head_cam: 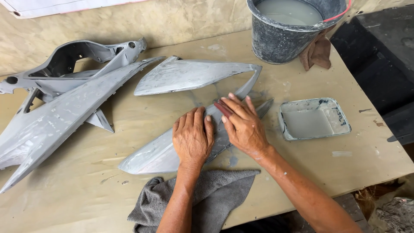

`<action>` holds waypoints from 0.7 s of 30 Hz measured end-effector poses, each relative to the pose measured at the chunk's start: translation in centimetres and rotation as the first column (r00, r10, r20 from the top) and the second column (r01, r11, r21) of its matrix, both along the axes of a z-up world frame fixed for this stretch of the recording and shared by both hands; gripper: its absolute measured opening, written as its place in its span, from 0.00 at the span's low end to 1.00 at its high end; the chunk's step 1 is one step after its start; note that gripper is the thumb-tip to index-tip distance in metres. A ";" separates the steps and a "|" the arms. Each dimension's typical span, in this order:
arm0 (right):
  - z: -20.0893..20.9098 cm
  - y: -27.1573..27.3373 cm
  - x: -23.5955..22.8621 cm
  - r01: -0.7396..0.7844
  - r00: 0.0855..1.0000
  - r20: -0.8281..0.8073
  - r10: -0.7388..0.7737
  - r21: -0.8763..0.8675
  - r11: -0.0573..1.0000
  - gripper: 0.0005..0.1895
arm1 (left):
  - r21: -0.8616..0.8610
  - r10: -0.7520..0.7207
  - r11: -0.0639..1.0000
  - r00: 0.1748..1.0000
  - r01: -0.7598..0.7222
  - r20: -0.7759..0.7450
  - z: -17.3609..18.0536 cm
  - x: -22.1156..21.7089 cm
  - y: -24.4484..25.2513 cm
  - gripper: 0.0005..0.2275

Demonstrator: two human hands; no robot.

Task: The person sands a gray motorcycle fairing piece on a workbench using a sanding block and water. They repeatedly rub the surface, dip the block into a small container of water, and continue sanding different areas of the part.

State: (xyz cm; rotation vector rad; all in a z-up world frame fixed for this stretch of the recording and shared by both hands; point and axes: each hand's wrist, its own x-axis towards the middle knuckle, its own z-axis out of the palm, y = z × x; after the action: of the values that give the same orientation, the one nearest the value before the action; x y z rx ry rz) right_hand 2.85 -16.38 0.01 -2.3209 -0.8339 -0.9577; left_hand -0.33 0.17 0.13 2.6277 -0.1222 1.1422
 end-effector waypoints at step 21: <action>-0.1 0.3 0.6 0.173 0.985 0.004 -0.173 0.067 0.983 0.15 | -0.017 -0.054 0.998 0.997 0.055 0.059 -0.3 -1.6 0.7 0.15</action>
State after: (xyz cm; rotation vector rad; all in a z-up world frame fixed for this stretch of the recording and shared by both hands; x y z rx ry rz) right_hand 3.43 -16.12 -0.11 -2.3624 -0.6019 -1.0535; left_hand -1.95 0.86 -0.17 2.5598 -0.1924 1.1960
